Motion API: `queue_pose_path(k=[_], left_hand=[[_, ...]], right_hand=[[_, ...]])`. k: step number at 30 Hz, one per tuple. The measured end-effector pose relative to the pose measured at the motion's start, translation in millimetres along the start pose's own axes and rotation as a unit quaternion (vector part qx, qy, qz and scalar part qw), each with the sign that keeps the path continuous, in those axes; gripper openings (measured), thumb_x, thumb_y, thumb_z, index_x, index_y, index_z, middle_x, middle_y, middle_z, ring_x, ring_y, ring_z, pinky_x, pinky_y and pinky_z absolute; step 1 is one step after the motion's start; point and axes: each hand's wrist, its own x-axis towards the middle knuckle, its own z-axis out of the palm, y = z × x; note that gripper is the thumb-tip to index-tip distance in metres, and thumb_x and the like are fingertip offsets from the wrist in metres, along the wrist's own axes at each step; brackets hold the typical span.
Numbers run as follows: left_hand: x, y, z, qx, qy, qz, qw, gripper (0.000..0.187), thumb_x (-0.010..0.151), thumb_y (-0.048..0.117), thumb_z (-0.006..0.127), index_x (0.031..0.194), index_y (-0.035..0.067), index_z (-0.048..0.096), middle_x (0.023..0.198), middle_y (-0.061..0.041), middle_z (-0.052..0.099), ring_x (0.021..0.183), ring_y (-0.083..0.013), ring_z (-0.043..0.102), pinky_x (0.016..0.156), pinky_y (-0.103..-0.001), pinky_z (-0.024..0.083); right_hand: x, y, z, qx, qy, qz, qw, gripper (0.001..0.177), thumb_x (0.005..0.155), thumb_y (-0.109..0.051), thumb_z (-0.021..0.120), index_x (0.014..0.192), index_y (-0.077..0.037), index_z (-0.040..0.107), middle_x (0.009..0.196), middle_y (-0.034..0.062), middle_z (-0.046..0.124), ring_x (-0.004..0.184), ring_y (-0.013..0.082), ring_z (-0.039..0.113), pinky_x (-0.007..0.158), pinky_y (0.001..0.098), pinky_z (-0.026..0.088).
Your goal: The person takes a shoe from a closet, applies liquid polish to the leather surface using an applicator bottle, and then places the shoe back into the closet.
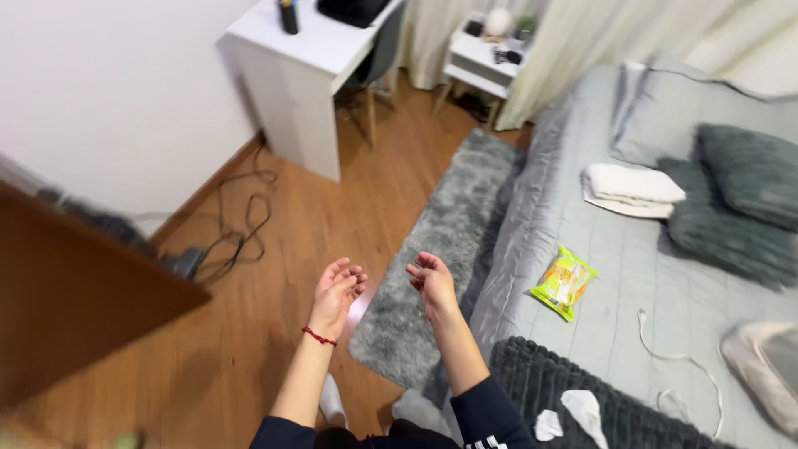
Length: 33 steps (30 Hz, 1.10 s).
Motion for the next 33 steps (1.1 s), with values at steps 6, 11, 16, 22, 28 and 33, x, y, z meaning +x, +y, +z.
queue_pose_path(k=[6, 11, 16, 22, 28, 33], left_hand=[[80.9, 29.4, 17.9, 0.013, -0.078, -0.073, 0.994, 0.043, 0.092, -0.002, 0.06, 0.132, 0.006, 0.047, 0.112, -0.014, 0.064, 0.098, -0.0235, 0.066, 0.081, -0.036, 0.054], [130.3, 27.5, 32.5, 0.039, -0.122, -0.119, 0.985, 0.043, 0.092, -0.004, 0.058, 0.132, 0.005, 0.048, 0.116, -0.014, 0.065, 0.1, -0.0226, 0.066, 0.083, -0.034, 0.054], [185.4, 20.3, 67.2, 0.056, -0.15, -0.151, 0.975, 0.041, 0.092, -0.004, 0.058, 0.132, 0.004, 0.049, 0.117, -0.013, 0.065, 0.101, -0.0217, 0.066, 0.084, -0.034, 0.054], [262.3, -10.4, 118.1, 0.079, -0.173, -0.164, 0.968, 0.041, 0.092, -0.003, 0.06, 0.131, 0.005, 0.05, 0.116, -0.011, 0.066, 0.1, -0.021, 0.066, 0.083, -0.033, 0.054], [348.7, -21.2, 177.7, 0.09, -0.16, -0.156, 0.97, 0.04, 0.092, -0.003, 0.059, 0.13, 0.006, 0.05, 0.115, -0.011, 0.065, 0.098, -0.0215, 0.066, 0.082, -0.034, 0.054], [404.8, -40.0, 218.4, 0.078, -0.152, -0.153, 0.973, 0.04, 0.093, -0.002, 0.057, 0.131, 0.004, 0.05, 0.117, -0.012, 0.066, 0.099, -0.0209, 0.067, 0.084, -0.033, 0.055]], right_hand=[[16.3, -34.4, 35.2, -0.01, 0.076, -0.027, 0.997, 0.053, 0.084, 0.009, 0.048, 0.133, -0.007, 0.056, 0.131, 0.0049, 0.057, 0.109, 0.0222, 0.068, 0.077, 0.0306, 0.049], [23.7, -41.4, 23.3, 0.0, 0.135, -0.041, 0.99, 0.058, 0.078, 0.014, 0.049, 0.132, -0.007, 0.056, 0.132, 0.007, 0.06, 0.11, 0.0216, 0.066, 0.079, 0.0286, 0.05], [67.6, -61.5, 9.1, 0.023, 0.154, -0.074, 0.985, 0.05, 0.082, 0.012, 0.05, 0.128, -0.004, 0.059, 0.126, 0.0083, 0.062, 0.11, 0.0218, 0.067, 0.079, 0.0296, 0.051], [135.9, -100.7, -20.0, 0.04, 0.147, -0.092, 0.984, 0.042, 0.085, 0.011, 0.05, 0.124, -0.003, 0.06, 0.125, 0.0086, 0.065, 0.108, 0.0205, 0.067, 0.079, 0.031, 0.05], [219.2, -173.4, -45.8, 0.055, 0.143, -0.101, 0.983, 0.036, 0.09, 0.008, 0.052, 0.123, -0.002, 0.061, 0.123, 0.0094, 0.065, 0.108, 0.0198, 0.066, 0.081, 0.0311, 0.049], [270.6, -210.3, -80.2, 0.045, 0.157, -0.094, 0.982, 0.039, 0.087, 0.01, 0.051, 0.121, -0.003, 0.063, 0.122, 0.0091, 0.068, 0.109, 0.0182, 0.067, 0.081, 0.0305, 0.049]])
